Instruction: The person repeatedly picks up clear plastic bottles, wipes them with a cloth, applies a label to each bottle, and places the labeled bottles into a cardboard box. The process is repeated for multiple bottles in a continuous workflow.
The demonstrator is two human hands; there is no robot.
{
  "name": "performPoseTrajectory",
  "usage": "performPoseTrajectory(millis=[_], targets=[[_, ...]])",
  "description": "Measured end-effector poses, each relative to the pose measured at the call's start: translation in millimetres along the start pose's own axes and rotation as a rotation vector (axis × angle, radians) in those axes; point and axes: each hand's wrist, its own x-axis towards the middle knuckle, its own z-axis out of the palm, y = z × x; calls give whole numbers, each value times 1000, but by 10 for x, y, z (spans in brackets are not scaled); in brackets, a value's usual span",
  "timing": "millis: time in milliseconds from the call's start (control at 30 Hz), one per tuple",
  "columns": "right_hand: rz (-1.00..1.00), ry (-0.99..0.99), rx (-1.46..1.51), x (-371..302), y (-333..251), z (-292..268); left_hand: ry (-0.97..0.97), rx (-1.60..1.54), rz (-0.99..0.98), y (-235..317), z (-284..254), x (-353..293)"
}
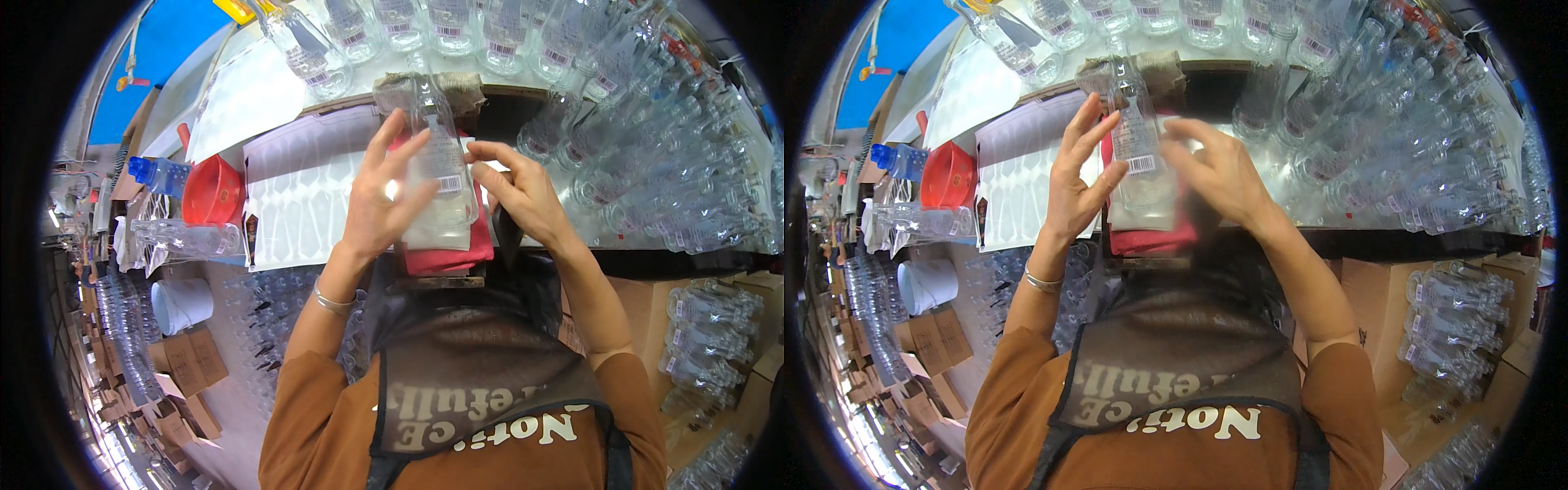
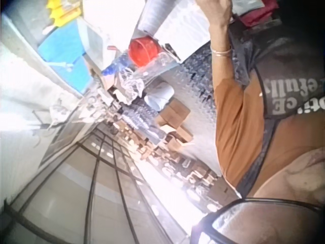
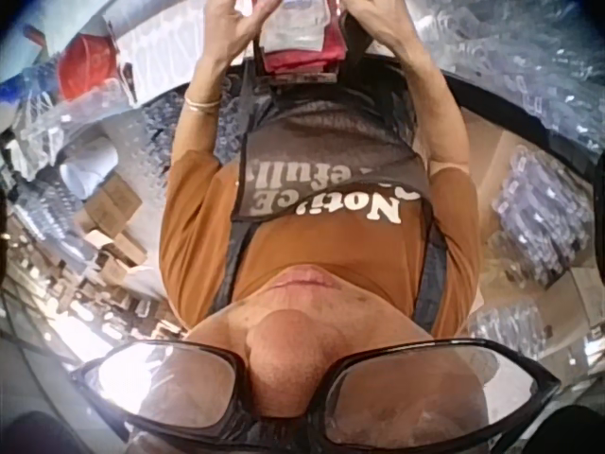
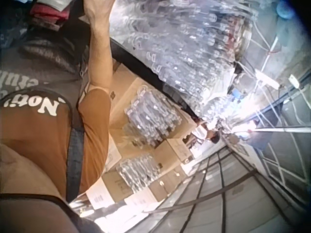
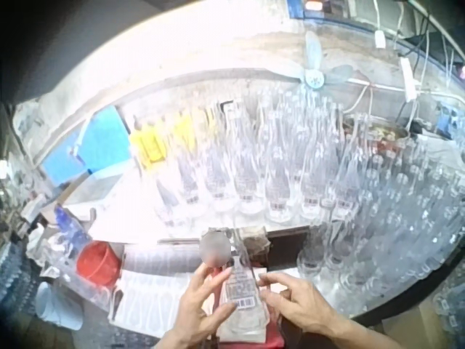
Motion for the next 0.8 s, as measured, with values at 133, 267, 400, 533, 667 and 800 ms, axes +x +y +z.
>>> performPoseTrajectory(millis=[133, 267, 400, 533, 667, 800], targets=[[55, -72, 77, 128, 104, 17, 20, -103, -48, -11, 10, -32], [109, -55, 95, 142, 47, 36, 37, -102, -55, -6, 72, -32], [67, -32, -9, 172, 125, 73, 29, -94, -41, -17, 123, -29], [69, -32, -5, 173, 131, 89, 33, -90, -37, -29, 149, -45], [69, -30, -25, 146, 92, 93, 28, -48, -26, -32, 151, -73], [58, -18, -15, 142, 101, 108, 36, -66, -21, -32, 160, -84]])
